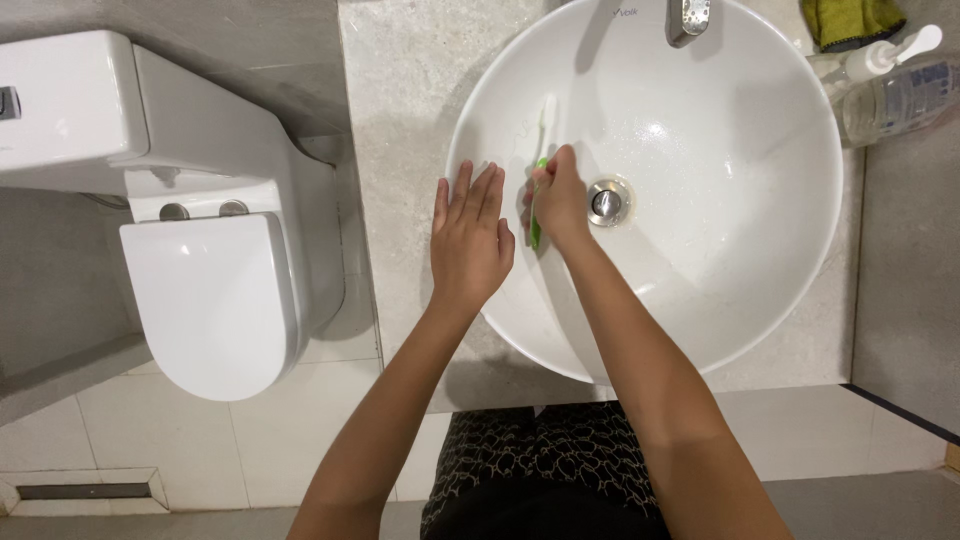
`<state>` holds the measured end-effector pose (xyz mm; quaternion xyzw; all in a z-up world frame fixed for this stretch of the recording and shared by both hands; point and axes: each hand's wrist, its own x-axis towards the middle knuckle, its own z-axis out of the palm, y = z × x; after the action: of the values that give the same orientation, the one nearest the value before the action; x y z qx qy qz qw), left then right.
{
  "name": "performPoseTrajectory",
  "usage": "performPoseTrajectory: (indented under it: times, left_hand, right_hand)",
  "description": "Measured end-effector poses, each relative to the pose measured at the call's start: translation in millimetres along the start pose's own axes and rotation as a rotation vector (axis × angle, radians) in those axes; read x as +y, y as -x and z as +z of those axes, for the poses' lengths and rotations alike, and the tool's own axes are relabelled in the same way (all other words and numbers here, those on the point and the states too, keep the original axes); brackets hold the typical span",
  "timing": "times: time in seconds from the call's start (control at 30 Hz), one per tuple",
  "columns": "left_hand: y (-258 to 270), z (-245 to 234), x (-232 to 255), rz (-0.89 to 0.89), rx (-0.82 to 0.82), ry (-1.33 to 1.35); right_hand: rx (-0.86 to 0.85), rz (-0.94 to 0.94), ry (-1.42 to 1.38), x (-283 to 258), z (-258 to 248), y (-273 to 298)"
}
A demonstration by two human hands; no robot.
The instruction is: The person scrubs a bathroom faucet with a toothbrush, then sprays cleaning liquid onto the counter and continues scrubbing with the toothbrush.
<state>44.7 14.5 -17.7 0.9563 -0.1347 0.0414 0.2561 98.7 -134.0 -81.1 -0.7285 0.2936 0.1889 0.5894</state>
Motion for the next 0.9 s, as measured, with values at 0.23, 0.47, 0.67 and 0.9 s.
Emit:
performPoseTrajectory:
  times: [0.23,0.47,0.67,0.9]
  left_hand:
    - [-2,1,0,-0.020,-0.003,-0.011]
    - [-2,0,0,-0.016,-0.016,-0.009]
    - [-6,-3,0,-0.004,-0.005,-0.006]
    - [-3,-1,-2,0.032,0.051,-0.024]
  right_hand:
    - [-0.010,-0.268,0.155,7,9,13]
    - [-0.002,-0.264,0.208,18,5,14]
    - [-0.020,-0.122,0.135,-3,-8,9]
    - [0.022,-0.252,0.307,2,-19,4]
